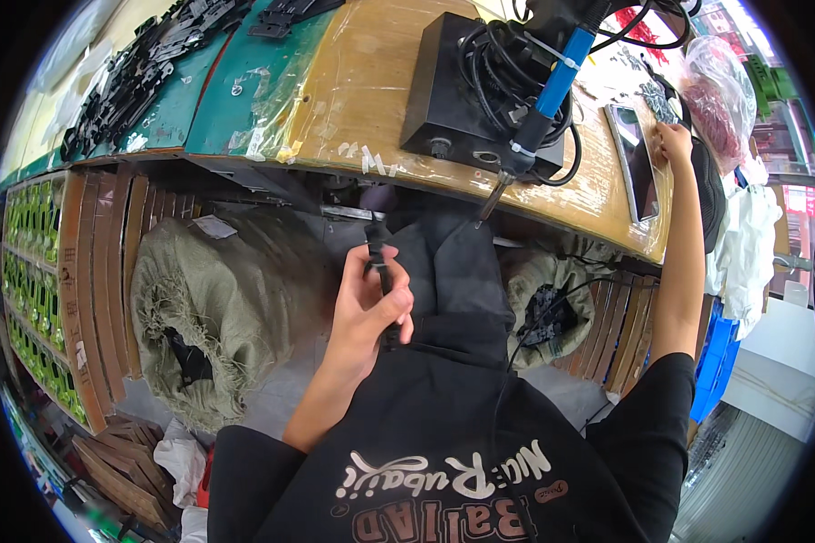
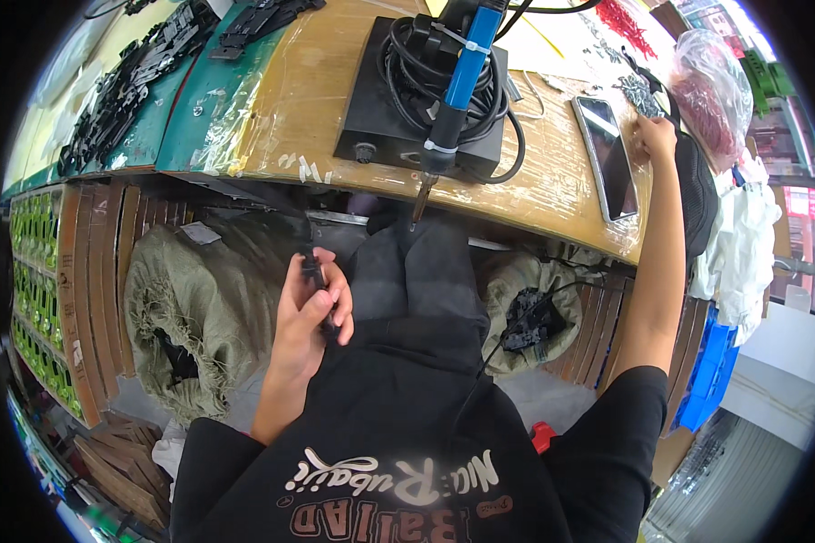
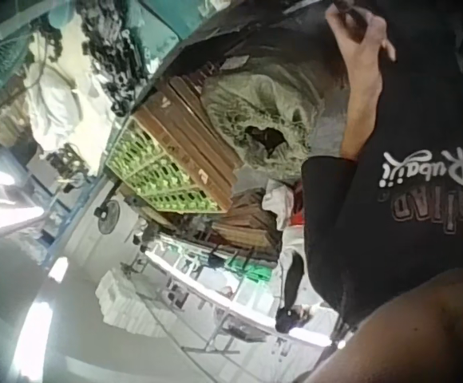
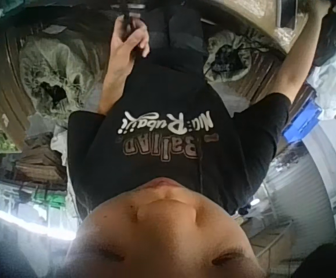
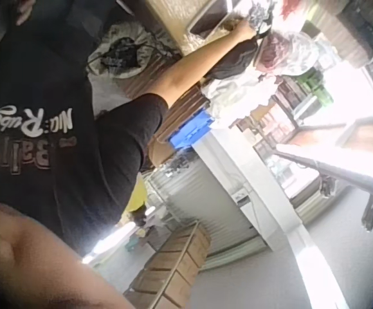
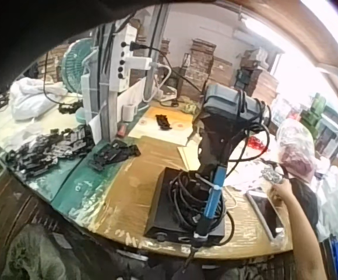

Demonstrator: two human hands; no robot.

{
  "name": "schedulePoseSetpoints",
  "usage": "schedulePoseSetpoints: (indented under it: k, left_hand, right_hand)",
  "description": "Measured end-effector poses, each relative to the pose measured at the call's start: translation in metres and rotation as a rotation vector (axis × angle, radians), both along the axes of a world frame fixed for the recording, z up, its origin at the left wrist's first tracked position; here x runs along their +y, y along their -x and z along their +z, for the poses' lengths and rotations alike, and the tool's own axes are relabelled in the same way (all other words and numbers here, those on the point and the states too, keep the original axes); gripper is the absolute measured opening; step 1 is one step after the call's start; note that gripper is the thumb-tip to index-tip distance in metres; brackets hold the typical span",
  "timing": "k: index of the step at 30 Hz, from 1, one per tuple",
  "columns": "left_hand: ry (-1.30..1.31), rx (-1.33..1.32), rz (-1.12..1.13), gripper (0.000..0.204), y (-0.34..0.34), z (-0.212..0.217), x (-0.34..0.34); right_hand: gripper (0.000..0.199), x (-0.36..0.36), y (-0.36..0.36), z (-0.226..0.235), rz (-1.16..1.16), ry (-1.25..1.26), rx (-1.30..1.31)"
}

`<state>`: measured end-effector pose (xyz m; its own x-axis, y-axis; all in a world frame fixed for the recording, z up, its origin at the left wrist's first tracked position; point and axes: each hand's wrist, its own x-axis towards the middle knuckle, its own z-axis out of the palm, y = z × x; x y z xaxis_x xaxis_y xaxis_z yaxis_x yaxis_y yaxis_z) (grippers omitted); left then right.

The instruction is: Assembling plastic electronic housings by taking parts from a sack and inserting components manually.

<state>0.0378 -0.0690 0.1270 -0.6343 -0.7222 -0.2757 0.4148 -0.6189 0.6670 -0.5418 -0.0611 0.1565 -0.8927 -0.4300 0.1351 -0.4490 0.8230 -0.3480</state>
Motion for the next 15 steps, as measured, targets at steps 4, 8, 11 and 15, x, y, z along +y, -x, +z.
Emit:
schedulePoseSetpoints:
  k: [4, 8, 11, 15]
  left_hand:
    - [0.037, 0.02, -0.101, 0.043, 0.002, 0.009, 0.0]
    - [-0.115, 0.212, -0.193, 0.053, 0.0, 0.01, 0.005]
    - [-0.189, 0.212, -0.382, 0.058, -0.006, 0.019, 0.008]
    - [-0.114, 0.137, -0.656, 0.047, -0.003, 0.023, 0.011]
  right_hand:
    - [0.035, 0.024, 0.003, 0.011, 0.0, 0.159, -0.074]
    - [0.025, 0.035, -0.062, 0.042, 0.239, 0.587, -0.178]
    - [0.017, 0.043, -0.184, 0.075, 0.492, 0.628, -0.177]
    - [0.011, 0.072, -0.313, 0.076, 0.7, 0.568, -0.464]
